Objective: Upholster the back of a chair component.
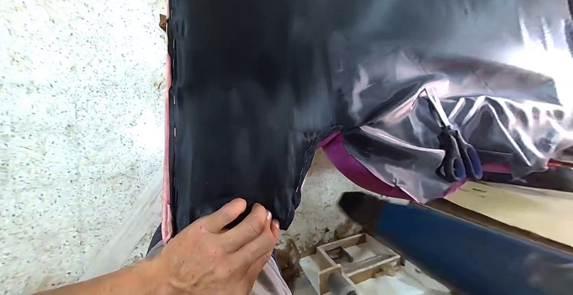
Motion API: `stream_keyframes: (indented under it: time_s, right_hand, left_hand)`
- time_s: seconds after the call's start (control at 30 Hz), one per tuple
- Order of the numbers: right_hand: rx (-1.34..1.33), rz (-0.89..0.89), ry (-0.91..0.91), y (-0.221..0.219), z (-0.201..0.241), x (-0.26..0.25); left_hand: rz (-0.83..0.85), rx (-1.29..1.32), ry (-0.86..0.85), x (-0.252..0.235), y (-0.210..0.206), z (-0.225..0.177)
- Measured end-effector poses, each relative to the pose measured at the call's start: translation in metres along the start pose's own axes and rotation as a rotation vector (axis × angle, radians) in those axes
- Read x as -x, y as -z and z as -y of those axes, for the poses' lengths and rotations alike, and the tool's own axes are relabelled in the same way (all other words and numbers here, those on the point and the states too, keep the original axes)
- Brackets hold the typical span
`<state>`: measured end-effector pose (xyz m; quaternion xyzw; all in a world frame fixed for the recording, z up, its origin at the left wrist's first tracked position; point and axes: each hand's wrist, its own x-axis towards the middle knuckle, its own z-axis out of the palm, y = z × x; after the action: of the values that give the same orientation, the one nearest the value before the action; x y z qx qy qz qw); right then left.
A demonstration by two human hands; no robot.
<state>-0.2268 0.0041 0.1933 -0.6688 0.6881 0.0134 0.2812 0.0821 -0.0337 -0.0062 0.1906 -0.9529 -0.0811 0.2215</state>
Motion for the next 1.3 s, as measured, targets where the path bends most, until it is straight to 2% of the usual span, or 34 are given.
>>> stream_keyframes:
  time_s: [0.07,0.13,0.37,0.57,0.8,0.93,1.07,1.17,1.3]
  right_hand:
    - [-0.078,0.128,0.036,-0.010,0.012,-0.011]
    - [-0.074,0.178,0.092,-0.018,0.014,-0.020]
    - [-0.037,0.159,0.122,-0.029,0.021,-0.033]
    - [0.031,0.201,0.121,-0.035,0.006,-0.033]
    - [0.095,0.215,0.081,-0.027,0.017,-0.031]
    - [-0.008,0.180,0.086,-0.026,0.038,-0.032]
    - [-0.011,0.202,0.104,-0.039,0.030,-0.023]
    - [0.074,0.202,0.034,-0.039,0.040,-0.020]
    - [0.043,0.155,0.013,-0.036,0.048,-0.014]
  left_hand:
    - [-0.008,-0.001,-0.009,0.000,0.000,-0.001]
    - [-0.022,0.002,-0.011,0.000,0.000,-0.001]
    - [-0.015,0.041,0.014,0.002,0.000,0.000]
    - [-0.013,0.038,0.007,0.002,-0.001,0.001]
    - [-0.014,0.025,-0.007,0.003,-0.002,0.003]
    - [-0.008,0.028,-0.014,0.003,0.000,0.003]
    - [-0.015,0.028,-0.011,0.002,0.000,0.003]
    - [-0.012,0.011,-0.016,0.002,0.001,0.002]
    - [-0.020,0.003,-0.042,0.005,0.001,0.002]
